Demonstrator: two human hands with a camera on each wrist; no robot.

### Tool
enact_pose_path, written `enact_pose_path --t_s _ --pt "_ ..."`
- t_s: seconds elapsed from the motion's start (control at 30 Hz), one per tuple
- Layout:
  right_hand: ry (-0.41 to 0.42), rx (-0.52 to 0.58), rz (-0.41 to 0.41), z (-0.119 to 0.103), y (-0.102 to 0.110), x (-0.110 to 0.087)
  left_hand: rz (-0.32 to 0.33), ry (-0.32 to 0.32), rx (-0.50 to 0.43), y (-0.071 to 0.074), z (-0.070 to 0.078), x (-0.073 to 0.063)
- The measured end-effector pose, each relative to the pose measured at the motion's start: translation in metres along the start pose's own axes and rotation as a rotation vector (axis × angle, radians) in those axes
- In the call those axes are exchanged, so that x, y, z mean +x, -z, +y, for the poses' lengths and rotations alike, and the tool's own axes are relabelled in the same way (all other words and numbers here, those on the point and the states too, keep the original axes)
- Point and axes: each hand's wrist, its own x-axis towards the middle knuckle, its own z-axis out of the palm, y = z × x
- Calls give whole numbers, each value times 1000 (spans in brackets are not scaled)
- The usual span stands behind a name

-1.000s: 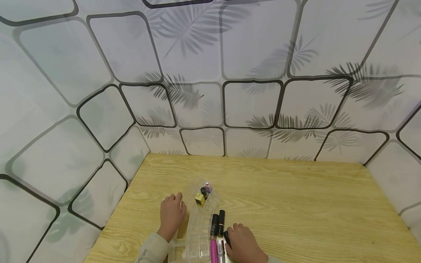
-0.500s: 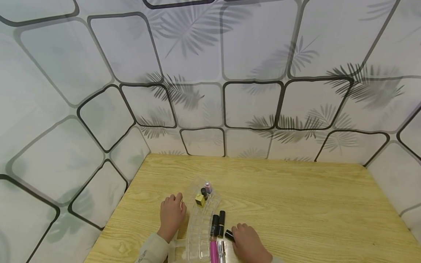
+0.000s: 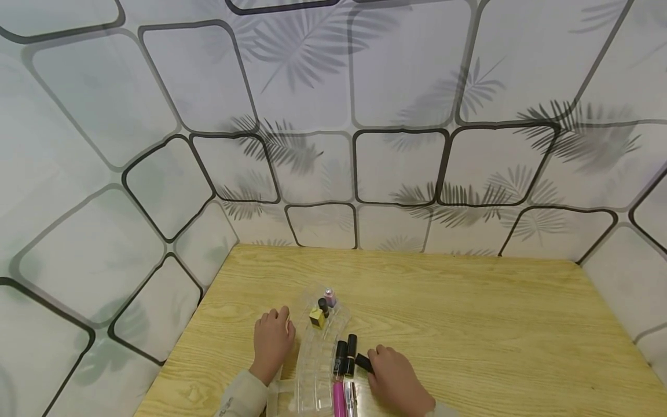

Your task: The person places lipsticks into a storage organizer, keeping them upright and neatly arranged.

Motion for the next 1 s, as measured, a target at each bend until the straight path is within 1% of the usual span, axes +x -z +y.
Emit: enact_pose_path --t_s 0.13,0.27,0.37,0.53,0.83,1.0 --pt "-25 36 68 -2 10 9 -6 8 -8 -1 0 0" --pt "-25 36 136 -5 20 16 -21 19 -11 -1 0 1" --pt "-32 39 162 -8 27 20 -18 19 -11 1 1 1" --pt "-57 61 176 -11 36 25 2 10 -14 2 1 1" --pt "-51 95 197 -15 43 29 -12 14 -18 0 0 1" --pt "-61 102 191 -17 46 30 -11 13 -15 0 0 1"
